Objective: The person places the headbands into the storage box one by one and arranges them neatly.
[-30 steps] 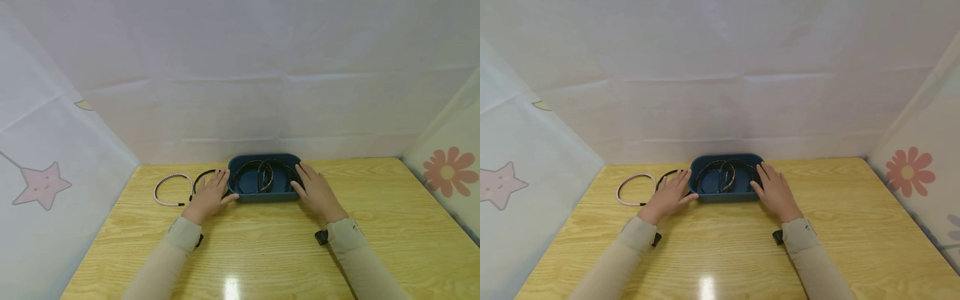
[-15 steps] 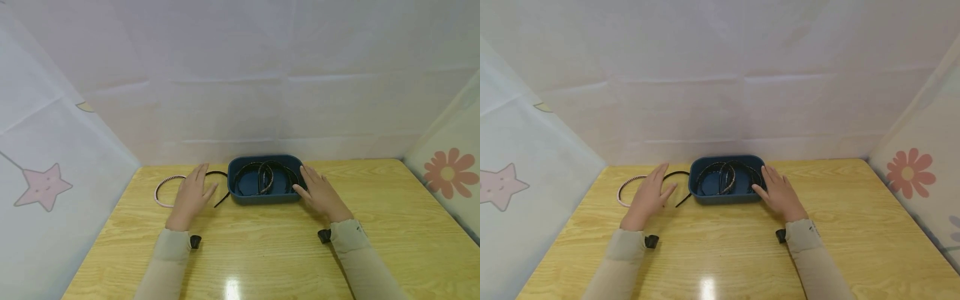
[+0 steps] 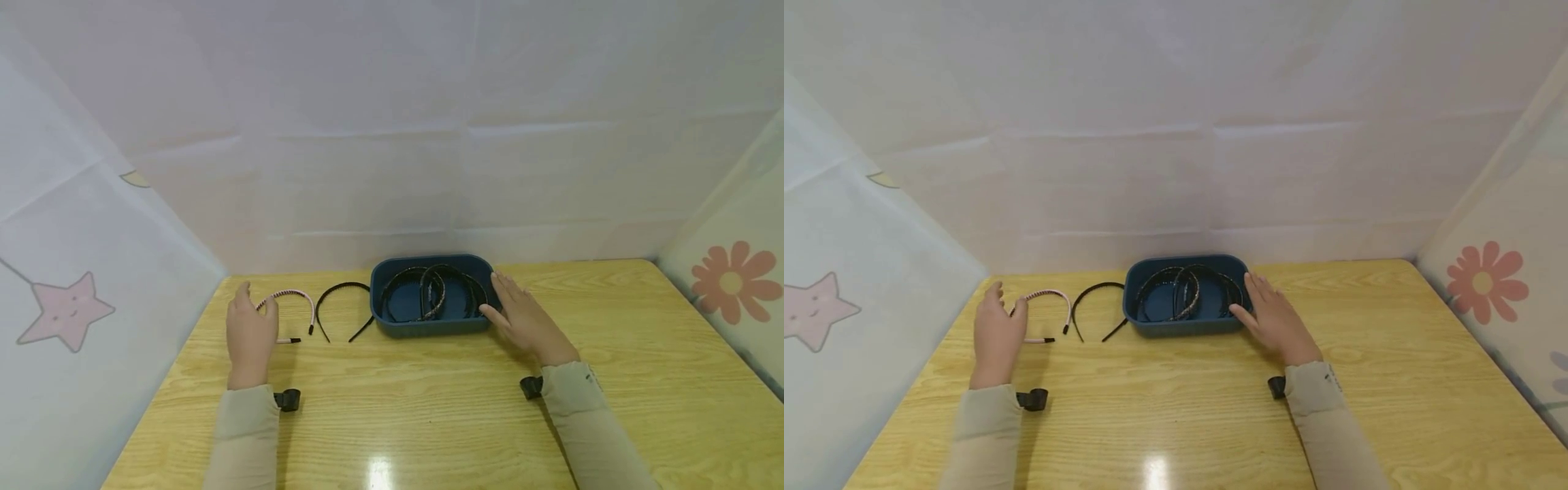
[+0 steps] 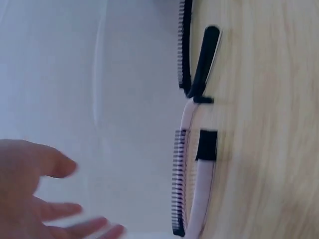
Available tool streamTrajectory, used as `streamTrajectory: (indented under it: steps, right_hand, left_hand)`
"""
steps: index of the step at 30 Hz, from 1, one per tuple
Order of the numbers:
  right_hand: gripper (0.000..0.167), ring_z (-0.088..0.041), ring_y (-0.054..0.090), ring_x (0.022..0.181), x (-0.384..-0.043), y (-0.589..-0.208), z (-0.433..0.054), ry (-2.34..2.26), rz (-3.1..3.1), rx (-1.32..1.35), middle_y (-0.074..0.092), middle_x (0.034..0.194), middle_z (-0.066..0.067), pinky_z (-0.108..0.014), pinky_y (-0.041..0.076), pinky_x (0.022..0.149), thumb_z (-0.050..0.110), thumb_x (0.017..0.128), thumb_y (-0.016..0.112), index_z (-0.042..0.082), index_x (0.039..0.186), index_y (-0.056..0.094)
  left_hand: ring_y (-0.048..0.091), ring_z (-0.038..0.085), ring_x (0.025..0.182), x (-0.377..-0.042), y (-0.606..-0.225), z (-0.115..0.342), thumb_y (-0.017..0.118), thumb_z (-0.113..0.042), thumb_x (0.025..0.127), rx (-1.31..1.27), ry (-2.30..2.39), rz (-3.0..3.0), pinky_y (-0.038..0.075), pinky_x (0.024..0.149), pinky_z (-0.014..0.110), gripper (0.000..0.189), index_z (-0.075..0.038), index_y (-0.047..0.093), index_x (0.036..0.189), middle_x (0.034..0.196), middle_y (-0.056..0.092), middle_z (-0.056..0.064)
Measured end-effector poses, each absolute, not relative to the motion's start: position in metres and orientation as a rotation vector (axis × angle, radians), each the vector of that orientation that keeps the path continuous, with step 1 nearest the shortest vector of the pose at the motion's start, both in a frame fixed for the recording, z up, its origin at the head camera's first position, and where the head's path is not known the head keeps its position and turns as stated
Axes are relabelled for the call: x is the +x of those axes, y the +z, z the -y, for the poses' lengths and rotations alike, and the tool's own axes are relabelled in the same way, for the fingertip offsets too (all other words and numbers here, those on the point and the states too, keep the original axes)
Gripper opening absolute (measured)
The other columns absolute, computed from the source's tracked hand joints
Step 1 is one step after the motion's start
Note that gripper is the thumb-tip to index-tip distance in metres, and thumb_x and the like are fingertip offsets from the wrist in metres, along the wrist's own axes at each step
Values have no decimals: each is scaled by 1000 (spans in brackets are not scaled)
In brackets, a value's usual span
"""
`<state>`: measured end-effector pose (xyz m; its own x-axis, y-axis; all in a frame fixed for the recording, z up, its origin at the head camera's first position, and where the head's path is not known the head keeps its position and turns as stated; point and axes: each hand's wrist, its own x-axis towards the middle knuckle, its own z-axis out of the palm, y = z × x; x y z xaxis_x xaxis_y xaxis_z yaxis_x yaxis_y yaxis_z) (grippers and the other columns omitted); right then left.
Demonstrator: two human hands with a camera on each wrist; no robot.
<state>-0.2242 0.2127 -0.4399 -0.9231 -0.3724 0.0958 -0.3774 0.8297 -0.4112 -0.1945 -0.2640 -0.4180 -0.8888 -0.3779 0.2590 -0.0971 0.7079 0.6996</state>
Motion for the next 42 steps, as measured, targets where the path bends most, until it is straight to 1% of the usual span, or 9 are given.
streamTrajectory:
  steps: [4, 7, 11, 17, 23, 26, 31, 37, 42]
  right_hand:
    - [78, -42, 10, 154, -224, -438, -216, 661, 2980, 656, 12, 168, -21, -61, 10, 123, 51, 109, 39, 1, 163, 12]
    - [76, -43, 13, 153, -224, -437, -217, 635, 2965, 686, 15, 167, -23, -61, 12, 123, 48, 109, 41, -1, 162, 16]
    - [76, -43, 13, 153, -222, -435, -218, 634, 2968, 704, 15, 166, -24, -59, 11, 124, 47, 109, 41, -1, 161, 16]
    - [75, -42, 11, 154, -222, -434, -219, 621, 2981, 707, 14, 167, -23, -56, 9, 125, 47, 110, 39, -1, 162, 15]
    - [75, -42, 10, 154, -223, -435, -220, 631, 2986, 706, 13, 167, -23, -56, 8, 125, 47, 110, 40, 0, 162, 14]
    - [76, -42, 10, 154, -224, -436, -221, 642, 2987, 703, 13, 167, -22, -56, 8, 125, 48, 110, 39, 0, 162, 13]
    - [76, -42, 9, 154, -226, -437, -222, 684, 2986, 705, 11, 168, -22, -56, 8, 125, 48, 110, 39, 1, 162, 12]
    - [76, -42, 9, 154, -226, -439, -222, 721, 2987, 705, 11, 168, -22, -55, 8, 125, 48, 109, 40, 1, 163, 11]
    - [77, -43, 9, 154, -227, -439, -221, 732, 2985, 703, 11, 168, -21, -56, 9, 125, 49, 109, 40, 1, 163, 12]
  left_hand:
    - [30, 62, 133, -187, -420, 282, 38, -31, 106, 562, -1062, 2717, 34, 105, 72, 73, 13, 9, 157, 149, 24, 46]
    - [27, 66, 131, -184, -423, 290, 39, -33, 106, 613, -1019, 2871, 33, 106, 72, 77, 23, 11, 151, 144, 22, 52]
    - [24, 67, 131, -185, -426, 297, 43, -34, 105, 642, -995, 2989, 34, 107, 71, 80, 28, 13, 146, 142, 19, 56]
    - [21, 68, 131, -190, -431, 301, 51, -33, 103, 619, -953, 3053, 35, 107, 71, 83, 29, 16, 145, 143, 19, 53]
    - [27, 64, 128, -194, -436, 301, 56, -28, 101, 606, -941, 3051, 39, 103, 68, 83, 29, 15, 145, 138, 22, 55]
    - [29, 63, 126, -195, -436, 300, 56, -25, 100, 606, -949, 3037, 40, 103, 67, 80, 29, 17, 144, 136, 23, 54]
    - [28, 64, 127, -193, -436, 301, 54, -18, 97, 601, -981, 3003, 39, 103, 67, 74, 29, 20, 143, 137, 25, 54]
    - [29, 65, 128, -193, -439, 306, 55, -17, 93, 596, -972, 2967, 38, 106, 67, 64, 30, 35, 132, 138, 31, 51]
    - [35, 64, 126, -193, -440, 309, 58, -19, 95, 630, -1000, 2942, 40, 105, 67, 69, 30, 32, 136, 137, 34, 51]
